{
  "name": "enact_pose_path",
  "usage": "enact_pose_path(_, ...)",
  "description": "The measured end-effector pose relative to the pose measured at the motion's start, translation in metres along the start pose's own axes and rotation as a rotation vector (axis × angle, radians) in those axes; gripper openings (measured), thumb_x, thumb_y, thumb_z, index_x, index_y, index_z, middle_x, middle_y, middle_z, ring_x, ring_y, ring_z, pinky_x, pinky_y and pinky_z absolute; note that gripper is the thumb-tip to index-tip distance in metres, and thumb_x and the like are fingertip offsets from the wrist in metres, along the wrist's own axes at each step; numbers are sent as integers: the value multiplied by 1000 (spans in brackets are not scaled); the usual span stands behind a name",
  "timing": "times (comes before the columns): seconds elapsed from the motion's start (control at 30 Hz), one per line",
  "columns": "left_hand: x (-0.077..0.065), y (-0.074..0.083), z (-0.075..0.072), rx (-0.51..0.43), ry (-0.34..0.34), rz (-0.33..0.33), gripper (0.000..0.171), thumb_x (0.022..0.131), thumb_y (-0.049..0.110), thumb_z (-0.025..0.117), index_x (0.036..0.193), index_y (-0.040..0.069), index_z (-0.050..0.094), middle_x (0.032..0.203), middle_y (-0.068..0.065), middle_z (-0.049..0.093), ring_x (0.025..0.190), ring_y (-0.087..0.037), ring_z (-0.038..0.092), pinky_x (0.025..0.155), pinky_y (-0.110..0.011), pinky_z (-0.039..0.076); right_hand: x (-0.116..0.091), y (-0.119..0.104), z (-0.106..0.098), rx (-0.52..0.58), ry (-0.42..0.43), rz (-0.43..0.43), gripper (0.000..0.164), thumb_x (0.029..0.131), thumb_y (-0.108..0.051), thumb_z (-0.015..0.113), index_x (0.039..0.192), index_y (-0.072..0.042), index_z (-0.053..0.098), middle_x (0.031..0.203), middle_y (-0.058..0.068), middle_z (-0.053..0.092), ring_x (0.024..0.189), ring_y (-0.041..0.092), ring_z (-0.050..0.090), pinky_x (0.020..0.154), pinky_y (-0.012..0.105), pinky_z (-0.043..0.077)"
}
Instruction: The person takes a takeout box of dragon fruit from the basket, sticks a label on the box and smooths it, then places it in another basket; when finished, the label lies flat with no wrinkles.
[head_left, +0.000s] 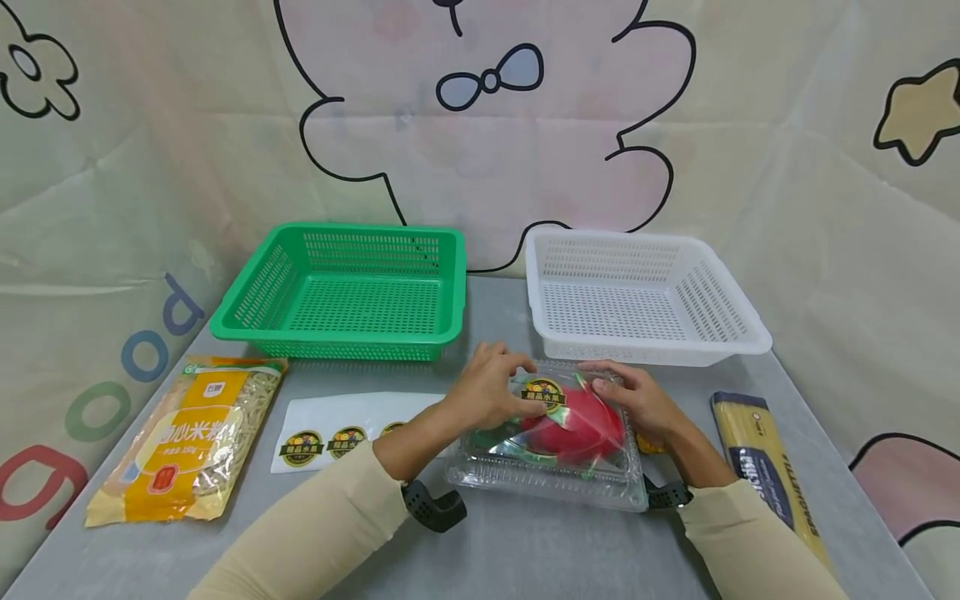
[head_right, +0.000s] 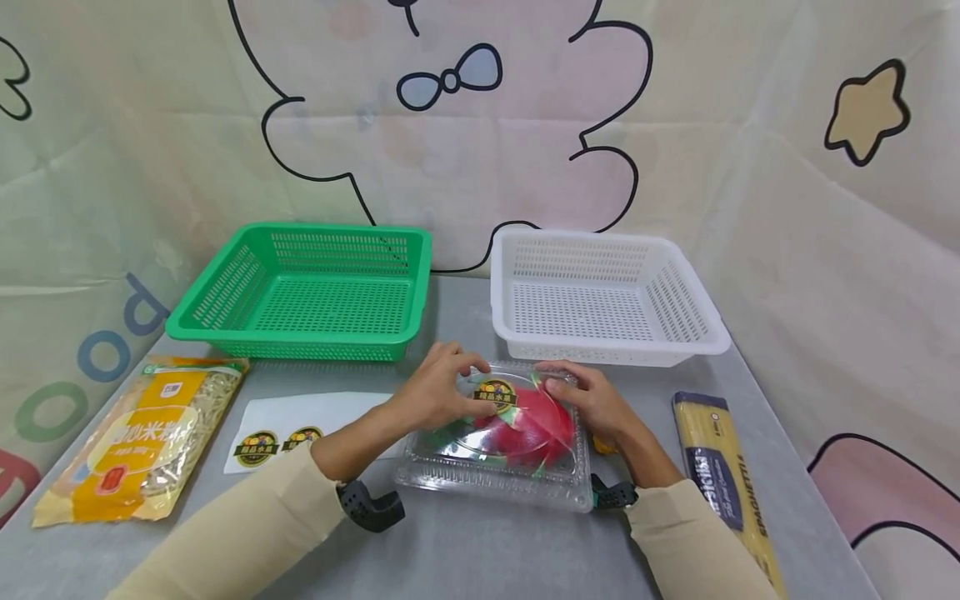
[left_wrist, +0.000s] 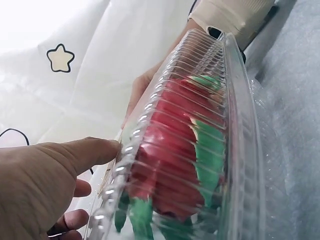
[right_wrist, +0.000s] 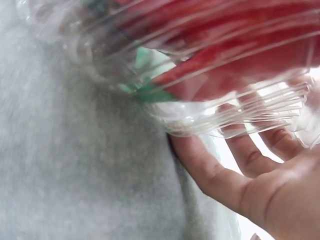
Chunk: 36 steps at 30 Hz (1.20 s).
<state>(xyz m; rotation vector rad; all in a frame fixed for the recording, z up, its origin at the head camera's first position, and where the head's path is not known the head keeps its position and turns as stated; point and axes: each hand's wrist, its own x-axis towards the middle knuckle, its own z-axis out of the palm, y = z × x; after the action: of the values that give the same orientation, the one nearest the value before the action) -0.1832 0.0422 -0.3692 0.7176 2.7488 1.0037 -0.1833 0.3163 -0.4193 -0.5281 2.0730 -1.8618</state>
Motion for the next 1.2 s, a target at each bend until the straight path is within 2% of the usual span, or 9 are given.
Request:
enact_pose_path(0.2, -2, -1, 2, -10, 33, 22, 55, 74, 45, 82, 119, 15, 68, 99, -2, 52, 95, -18, 40, 75, -35, 41, 1, -1, -1, 3, -7, 31, 40, 101, -14, 49, 136, 6, 46, 128, 29, 48, 95, 32, 65, 72, 49, 54)
enact_pose_path(0.33, -3, -2, 2, -23, 54, 54, 57, 75, 45, 81, 120, 14, 67, 98, -3, 52, 94, -18, 40, 73, -34, 41, 0, -1, 0, 24, 8, 52, 40, 101, -15, 48, 136, 4, 46, 129, 32, 45, 97, 32, 64, 73, 50, 53)
enact_pose_path(0.5, -4, -5, 2, -110, 75, 78, 61, 75, 42, 82, 125, 13, 64, 102, -6, 54, 98, -20, 42, 73, -36, 43, -1, 1, 3, 53, 29, 47, 41, 101, -15, 48, 136, 6, 45, 130, 32, 45, 100, 30, 63, 75, 50, 53)
enact_pose_path(0.67, -5, -8, 1, -197, 99, 86, 61, 75, 38, 83, 127, 14, 63, 103, -2, 52, 103, -22, 44, 75, -38, 44, -1, 0, 4, 65, 48, 53, 41, 101, -16, 48, 136, 7, 45, 130, 32, 44, 100, 30, 64, 75, 49, 53)
enact_pose_path(0.93, -9, -13, -6, -321, 156, 133, 60, 77, 33, 82, 130, 14, 61, 112, -8, 57, 104, -28, 49, 76, -40, 45, -3, 1, 5, 47, 105, 60, 41, 101, -18, 52, 134, 5, 48, 124, 10, 55, 102, 24, 61, 77, 44, 54)
enact_pose_path(1.07, -12, -15, -13, -341, 198, 161, 60, 78, 30, 82, 131, 13, 60, 113, -4, 58, 104, -27, 51, 79, -40, 47, -4, 3, 5, 87, 108, 56, 37, 101, -17, 51, 133, 3, 51, 121, 6, 59, 100, 22, 62, 77, 43, 54)
enact_pose_path(1.2, -16, -19, -21, -366, 243, 190, 59, 78, 26, 82, 132, 13, 60, 114, -2, 58, 106, -24, 51, 82, -46, 46, -5, 4, 5, 119, 111, 44, 36, 102, -18, 50, 132, 1, 52, 119, 4, 60, 99, 22, 63, 75, 42, 55)
